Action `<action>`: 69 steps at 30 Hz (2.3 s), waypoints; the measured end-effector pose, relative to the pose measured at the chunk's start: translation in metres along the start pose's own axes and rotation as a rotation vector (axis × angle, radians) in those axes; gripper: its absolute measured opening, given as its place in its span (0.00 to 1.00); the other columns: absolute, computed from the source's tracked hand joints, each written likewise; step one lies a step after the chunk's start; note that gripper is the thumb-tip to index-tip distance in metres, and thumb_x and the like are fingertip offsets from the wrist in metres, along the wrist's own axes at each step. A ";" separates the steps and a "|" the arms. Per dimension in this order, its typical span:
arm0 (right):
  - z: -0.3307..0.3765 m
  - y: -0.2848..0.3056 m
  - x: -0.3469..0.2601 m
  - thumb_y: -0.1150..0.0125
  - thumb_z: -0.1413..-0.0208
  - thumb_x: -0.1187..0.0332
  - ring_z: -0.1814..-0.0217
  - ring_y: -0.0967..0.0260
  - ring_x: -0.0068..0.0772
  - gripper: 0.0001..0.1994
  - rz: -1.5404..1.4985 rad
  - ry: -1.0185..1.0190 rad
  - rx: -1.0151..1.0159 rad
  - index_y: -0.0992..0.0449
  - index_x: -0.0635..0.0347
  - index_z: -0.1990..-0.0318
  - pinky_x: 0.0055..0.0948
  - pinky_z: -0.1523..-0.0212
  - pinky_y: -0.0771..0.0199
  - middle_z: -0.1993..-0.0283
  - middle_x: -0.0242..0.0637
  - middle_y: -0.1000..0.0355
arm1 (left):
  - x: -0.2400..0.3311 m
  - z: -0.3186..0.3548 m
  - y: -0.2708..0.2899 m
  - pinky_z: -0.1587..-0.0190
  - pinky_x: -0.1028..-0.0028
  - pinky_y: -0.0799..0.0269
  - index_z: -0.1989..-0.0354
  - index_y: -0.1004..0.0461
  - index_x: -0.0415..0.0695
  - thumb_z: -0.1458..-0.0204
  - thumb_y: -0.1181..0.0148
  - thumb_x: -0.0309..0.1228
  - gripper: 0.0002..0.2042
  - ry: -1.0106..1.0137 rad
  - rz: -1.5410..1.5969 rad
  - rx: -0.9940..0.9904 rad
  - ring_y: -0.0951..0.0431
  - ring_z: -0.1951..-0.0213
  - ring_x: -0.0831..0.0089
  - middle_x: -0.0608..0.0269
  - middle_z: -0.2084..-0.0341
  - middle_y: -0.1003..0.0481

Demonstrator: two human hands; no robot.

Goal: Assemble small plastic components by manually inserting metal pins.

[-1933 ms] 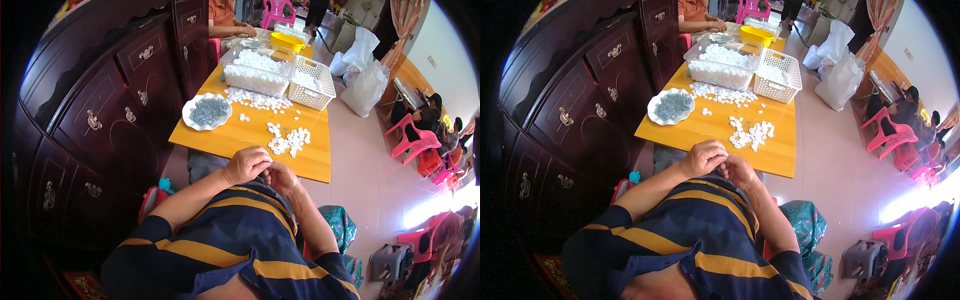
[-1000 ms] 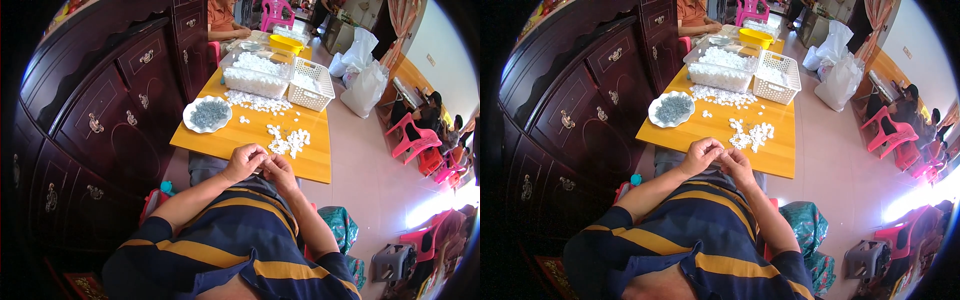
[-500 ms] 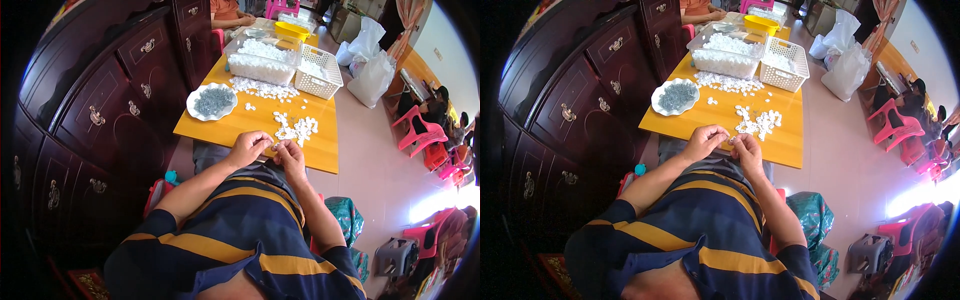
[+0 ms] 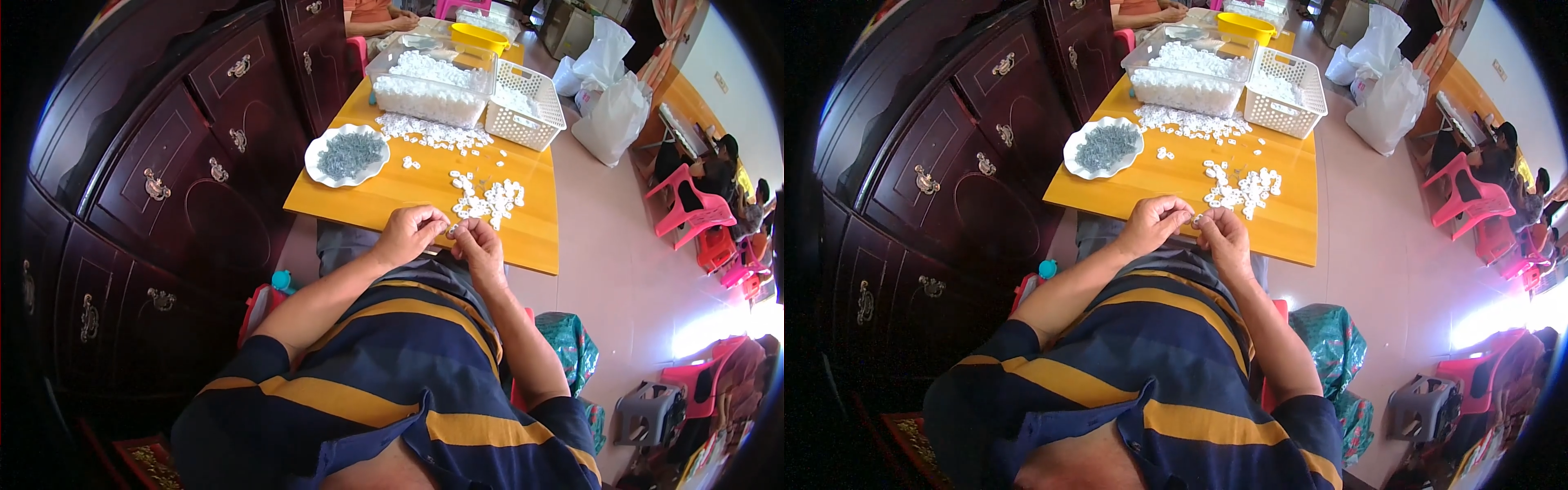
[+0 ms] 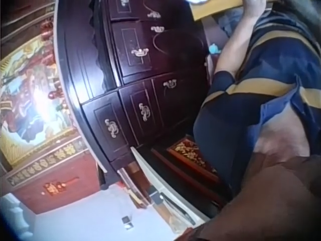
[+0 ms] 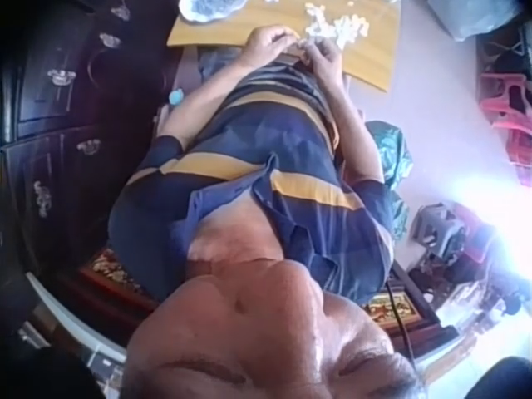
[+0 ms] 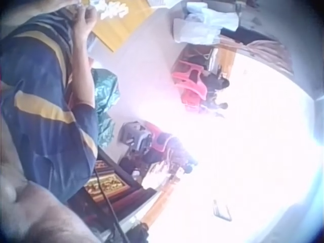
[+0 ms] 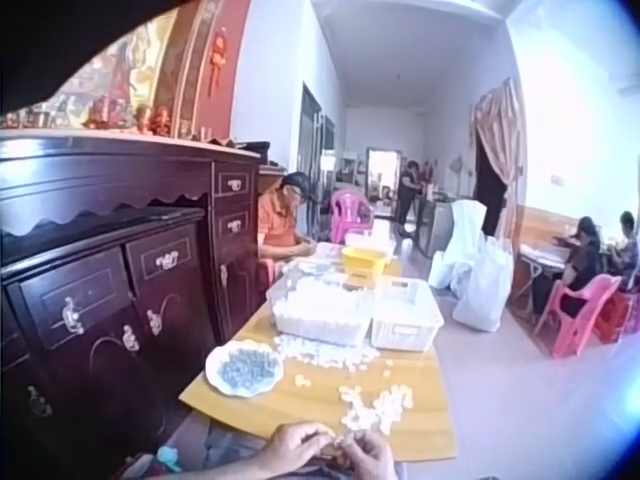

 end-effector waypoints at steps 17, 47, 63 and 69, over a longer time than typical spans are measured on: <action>0.001 0.001 0.000 0.39 0.34 0.67 0.72 0.33 0.15 0.05 0.060 -0.023 0.007 0.25 0.59 0.57 0.16 0.69 0.34 0.65 0.28 0.23 | -0.005 0.001 0.000 0.71 0.79 0.27 0.61 0.20 0.37 0.37 0.40 0.26 0.05 -0.013 -0.073 -0.020 0.25 0.75 0.83 0.68 0.75 0.21; 0.000 -0.011 0.008 0.38 0.35 0.71 0.70 0.29 0.18 0.05 -0.061 0.014 0.108 0.25 0.63 0.60 0.17 0.67 0.28 0.66 0.32 0.23 | 0.004 0.002 -0.005 0.69 0.66 0.25 0.68 0.21 0.37 0.46 0.36 0.25 0.04 -0.092 -0.210 0.102 0.17 0.73 0.59 0.51 0.75 0.19; -0.003 -0.009 0.008 0.38 0.37 0.73 0.69 0.27 0.17 0.04 0.184 0.094 0.079 0.26 0.65 0.60 0.17 0.66 0.26 0.68 0.30 0.23 | 0.006 -0.001 0.001 0.70 0.65 0.25 0.69 0.20 0.38 0.46 0.35 0.26 0.04 -0.102 -0.326 0.076 0.18 0.74 0.60 0.52 0.76 0.20; -0.007 0.007 -0.006 0.39 0.35 0.72 0.69 0.27 0.19 0.03 -0.003 0.030 0.087 0.26 0.61 0.60 0.18 0.66 0.27 0.65 0.32 0.22 | -0.007 -0.007 0.001 0.67 0.76 0.24 0.60 0.17 0.36 0.42 0.36 0.26 0.07 -0.035 -0.005 0.118 0.20 0.72 0.80 0.56 0.70 0.17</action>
Point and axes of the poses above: each hand's wrist, its own z-axis away from the middle knuckle, its own y-axis out of the back of the hand, x = y × z, the point moved 1 cm from there along -z, towards the middle knuckle
